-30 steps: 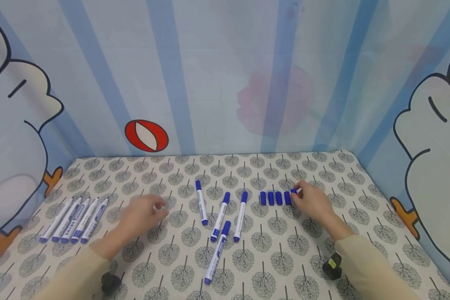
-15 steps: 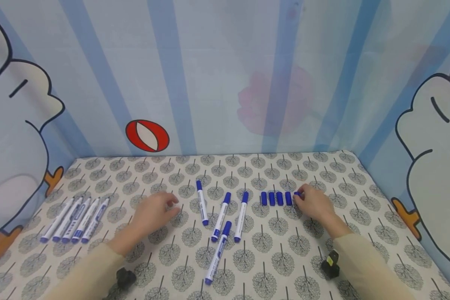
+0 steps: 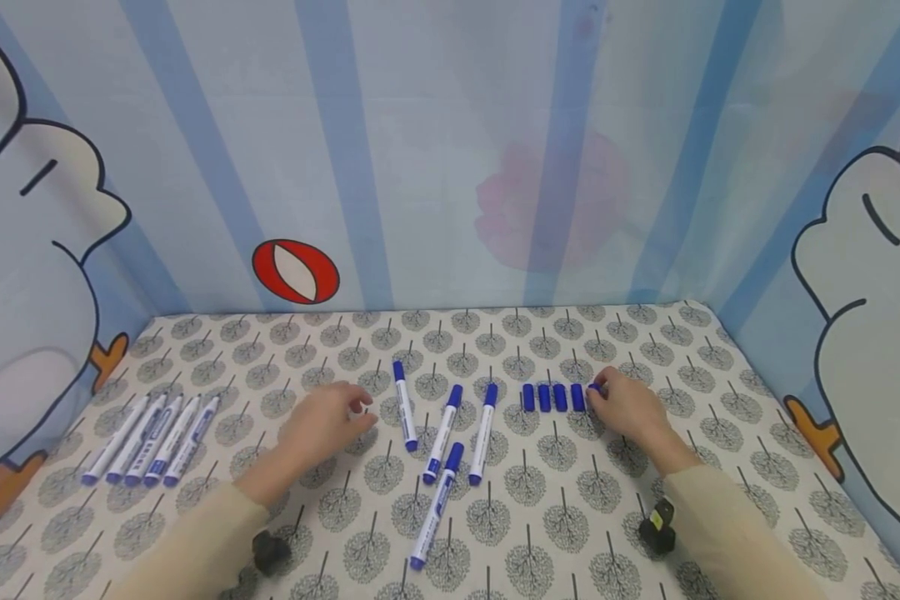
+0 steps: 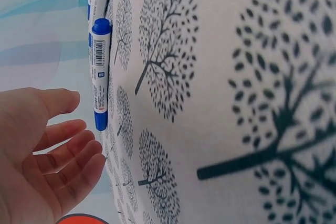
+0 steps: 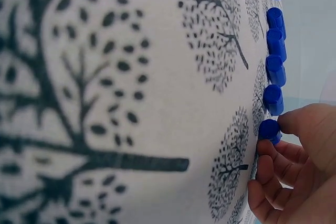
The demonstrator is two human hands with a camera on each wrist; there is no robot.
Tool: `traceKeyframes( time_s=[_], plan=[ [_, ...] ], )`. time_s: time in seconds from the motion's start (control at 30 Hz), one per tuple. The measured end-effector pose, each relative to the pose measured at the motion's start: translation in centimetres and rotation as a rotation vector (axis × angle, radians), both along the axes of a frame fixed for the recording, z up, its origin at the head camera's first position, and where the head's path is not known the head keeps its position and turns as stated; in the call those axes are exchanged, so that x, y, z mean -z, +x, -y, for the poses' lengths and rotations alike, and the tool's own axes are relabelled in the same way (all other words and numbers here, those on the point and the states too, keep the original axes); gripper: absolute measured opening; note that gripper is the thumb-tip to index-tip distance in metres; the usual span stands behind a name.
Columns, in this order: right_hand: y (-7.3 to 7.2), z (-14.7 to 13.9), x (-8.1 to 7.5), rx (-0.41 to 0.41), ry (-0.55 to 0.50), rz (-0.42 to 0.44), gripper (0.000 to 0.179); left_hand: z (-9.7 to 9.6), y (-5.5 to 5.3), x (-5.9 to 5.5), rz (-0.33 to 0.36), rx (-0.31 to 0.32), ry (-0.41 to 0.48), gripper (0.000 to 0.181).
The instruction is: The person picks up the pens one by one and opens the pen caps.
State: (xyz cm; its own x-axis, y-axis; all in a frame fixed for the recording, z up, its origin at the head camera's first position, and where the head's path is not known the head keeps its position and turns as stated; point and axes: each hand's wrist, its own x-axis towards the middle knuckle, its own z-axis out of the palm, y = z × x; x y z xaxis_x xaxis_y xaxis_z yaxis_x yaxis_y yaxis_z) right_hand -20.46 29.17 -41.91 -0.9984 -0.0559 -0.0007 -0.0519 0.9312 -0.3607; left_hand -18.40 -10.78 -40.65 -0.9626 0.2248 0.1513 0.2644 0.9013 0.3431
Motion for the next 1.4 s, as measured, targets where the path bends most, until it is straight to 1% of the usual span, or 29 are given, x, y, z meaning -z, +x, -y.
traceKeyframes(
  time_s=[0.2,0.33,0.5,0.6,0.73,0.97,1.07,1.2,1.27,1.4],
  plan=[
    [-0.1,-0.2,0.0,0.009,0.008,0.005,0.029,-0.5,-0.2,0.1,0.001,0.005,0.011,0.022],
    [-0.1,-0.3,0.0,0.011,-0.004,0.014,0.032,-0.9,-0.3,0.1,0.020,-0.002,0.022,0.025],
    [-0.2,-0.5,0.0,0.019,-0.009,0.014,0.034,-1.6,-0.6,0.0,0.081,-0.025,0.072,0.039],
    [-0.2,-0.6,0.0,0.027,-0.021,0.002,0.035,-2.1,-0.7,0.1,0.094,-0.036,0.087,0.045],
    [-0.2,-0.8,0.0,0.032,-0.043,-0.036,0.036,-2.7,-0.8,0.2,0.095,-0.057,0.071,0.051],
    [-0.2,-0.4,-0.4,0.008,-0.051,-0.123,0.033,-3.6,-1.2,0.5,0.109,-0.100,0.028,0.060],
    [-0.1,-0.1,-0.7,0.011,-0.045,-0.139,0.033,-4.0,-1.4,0.5,0.130,-0.124,0.011,0.059],
    [0.0,0.5,-1.1,0.009,-0.049,-0.160,0.033,-4.5,-1.6,0.5,0.156,-0.132,0.024,0.052],
    [0.1,0.8,-1.3,-0.001,-0.055,-0.171,0.032,-4.7,-1.7,0.6,0.155,-0.134,0.019,0.051],
    [0.1,1.3,-1.4,-0.027,-0.071,-0.179,0.031,-5.1,-1.8,0.9,0.139,-0.145,-0.018,0.056]
  ],
)
